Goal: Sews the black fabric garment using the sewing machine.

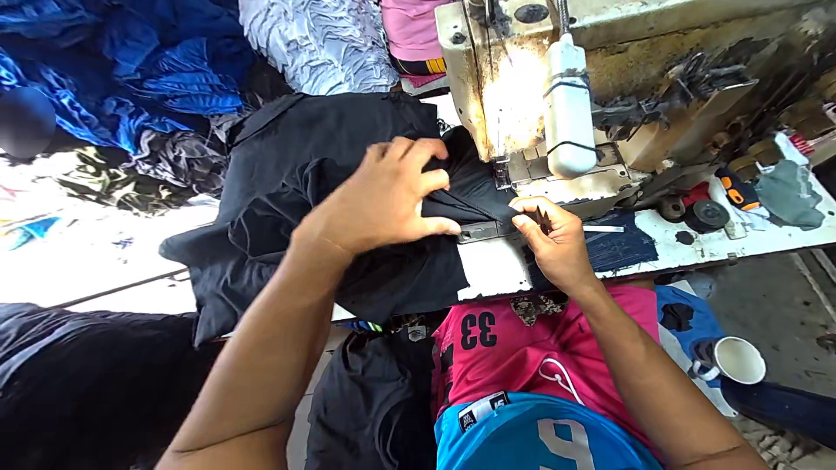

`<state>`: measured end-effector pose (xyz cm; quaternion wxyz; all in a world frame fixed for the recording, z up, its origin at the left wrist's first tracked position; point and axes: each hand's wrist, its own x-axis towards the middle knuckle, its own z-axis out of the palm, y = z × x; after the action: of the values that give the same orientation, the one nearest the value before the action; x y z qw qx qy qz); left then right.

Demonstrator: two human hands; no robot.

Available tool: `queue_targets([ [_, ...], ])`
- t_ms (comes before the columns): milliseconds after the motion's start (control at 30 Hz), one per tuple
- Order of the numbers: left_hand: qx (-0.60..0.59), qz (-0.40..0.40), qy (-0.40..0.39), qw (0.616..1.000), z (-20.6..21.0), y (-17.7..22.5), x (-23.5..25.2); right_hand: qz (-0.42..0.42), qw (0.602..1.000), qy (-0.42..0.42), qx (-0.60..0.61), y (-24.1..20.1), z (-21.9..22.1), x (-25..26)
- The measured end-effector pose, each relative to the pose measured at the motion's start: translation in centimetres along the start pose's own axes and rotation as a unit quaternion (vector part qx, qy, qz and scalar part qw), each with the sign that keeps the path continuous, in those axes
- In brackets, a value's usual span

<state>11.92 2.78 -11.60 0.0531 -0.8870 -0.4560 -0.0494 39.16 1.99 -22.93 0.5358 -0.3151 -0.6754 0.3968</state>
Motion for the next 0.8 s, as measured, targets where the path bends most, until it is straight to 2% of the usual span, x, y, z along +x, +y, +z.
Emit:
queue_targets([
  [100, 0.02, -0.005, 0.008, 1.0, -2.7, -1.2, -1.0, -0.001, 0.999, -0.032, -0.025, -0.2, -0.6, 0.4],
  [233, -0.121, 0.112, 0.082, 0.983, -4.3, 3.0, -2.4, -0.03, 0.983, -0.15, -0.103, -1.9, -2.4, 0.8],
  [333, -0.237, 0.178, 0.091, 0.951, -2.1, 7.3, -3.4, -0.068, 0.966, -0.239, -0.078, -3.5, -3.5, -0.7],
  [433, -0.322, 0.152, 0.121, 0.927, 1.8, 10.0, -3.4, -0.075, 0.97, -0.224, -0.052, -3.9, -3.7, -3.1],
  [467, -0.317, 0.125, 0.147, 0.929, 3.2, 10.6, -3.3, -0.076, 0.975, -0.203, -0.055, -3.6, -3.6, -3.9],
  [533, -0.209, 0.081, 0.187, 0.956, 5.8, 11.1, -2.7, -0.072, 0.983, -0.156, -0.063, -2.9, -3.4, -5.1],
  [633, -0.03, 0.045, 0.184, 0.981, 8.4, 9.8, -2.3, -0.06, 0.99, -0.104, -0.072, -2.2, -3.3, -6.3],
  [800, 0.009, 0.02, 0.132, 0.991, 6.6, 9.8, -2.7, -0.028, 0.995, -0.077, -0.051, -2.3, -3.4, -7.2],
])
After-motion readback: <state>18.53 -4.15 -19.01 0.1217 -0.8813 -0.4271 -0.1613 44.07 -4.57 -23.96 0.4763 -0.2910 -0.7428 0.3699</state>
